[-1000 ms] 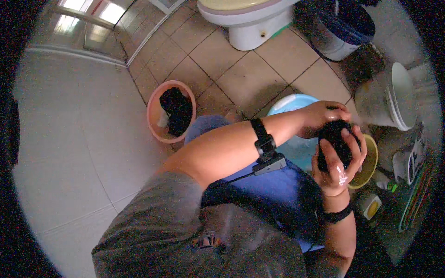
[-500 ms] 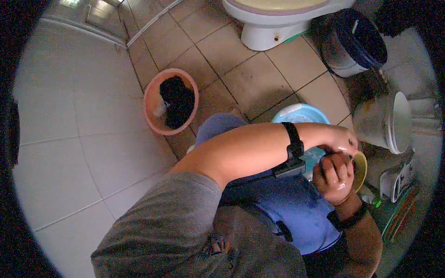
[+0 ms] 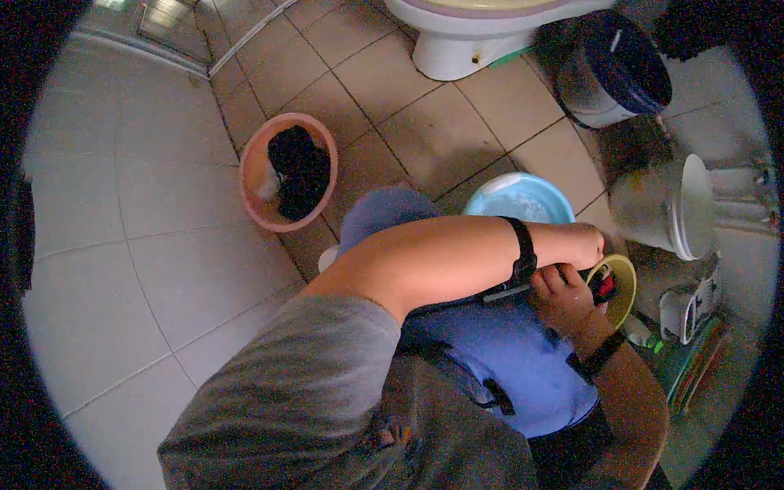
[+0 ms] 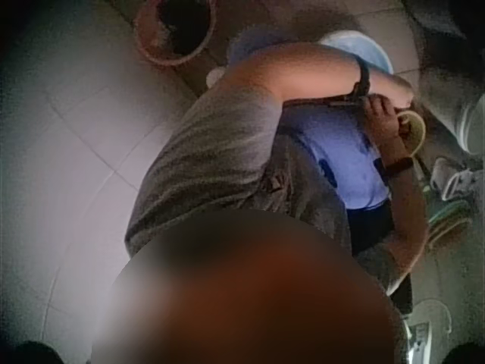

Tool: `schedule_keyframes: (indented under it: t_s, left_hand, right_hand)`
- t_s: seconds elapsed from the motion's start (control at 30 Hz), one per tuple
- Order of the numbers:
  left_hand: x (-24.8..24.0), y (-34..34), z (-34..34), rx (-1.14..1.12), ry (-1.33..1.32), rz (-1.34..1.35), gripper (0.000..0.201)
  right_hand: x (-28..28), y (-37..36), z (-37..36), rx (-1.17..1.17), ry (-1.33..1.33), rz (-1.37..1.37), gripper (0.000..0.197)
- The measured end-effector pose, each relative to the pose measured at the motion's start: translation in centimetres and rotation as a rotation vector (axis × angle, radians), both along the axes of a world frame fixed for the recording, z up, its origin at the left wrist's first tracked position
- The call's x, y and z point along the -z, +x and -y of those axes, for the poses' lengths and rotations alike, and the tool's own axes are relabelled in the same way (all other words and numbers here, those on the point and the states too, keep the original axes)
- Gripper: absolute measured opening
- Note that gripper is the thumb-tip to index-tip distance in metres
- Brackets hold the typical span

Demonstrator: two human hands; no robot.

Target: The person puts down a broom and dustpan, goes to the bathroom, and hand-washes laundry by scrubbing and wringing clothes in a basin of water.

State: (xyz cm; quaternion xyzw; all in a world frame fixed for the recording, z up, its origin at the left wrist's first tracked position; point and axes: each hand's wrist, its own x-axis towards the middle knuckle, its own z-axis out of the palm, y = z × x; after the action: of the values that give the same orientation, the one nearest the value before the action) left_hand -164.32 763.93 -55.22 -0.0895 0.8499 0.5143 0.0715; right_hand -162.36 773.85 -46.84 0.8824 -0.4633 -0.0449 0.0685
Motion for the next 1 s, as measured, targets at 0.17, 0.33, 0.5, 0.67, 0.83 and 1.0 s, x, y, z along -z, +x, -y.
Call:
schedule_keyframes:
  t_s: [0.17,0.33,0.5,0.67,0.83,1.0]
  left_hand:
    - [-3.1,1.6,1.1,-0.329,0.124,-0.236,0.033]
    - [-11.0,9.4,10.5,-0.289,0.037,-0.194,0.051]
    - [-15.5,23.0,19.9,-0.680,0.333,-0.227,0.048]
    - [-7.4,43.9,25.5,-1.258,0.362,-0.339,0.053]
    - [8.0,63.2,26.9,-1.628,-0.064,-0.067,0.051]
    - [12.0,61.0,23.8,-2.121,-0.174,0.520,0.069]
  right_hand:
    - [-0.4,-1.7,-1.6,-0.010,-0.153,0.051,0.031]
    - [-4.1,-0.8,-2.1,0.313,-0.290,0.148,0.051]
    - [-6.9,-0.7,-3.1,0.747,-0.494,0.397,0.050]
    - [-8.5,-3.0,-6.7,0.908,-0.540,0.457,0.045]
    - [-8.5,-4.1,-9.8,1.074,-0.386,0.873,0.037]
    - [-6.7,-3.2,-9.4,1.220,-0.322,1.009,0.033]
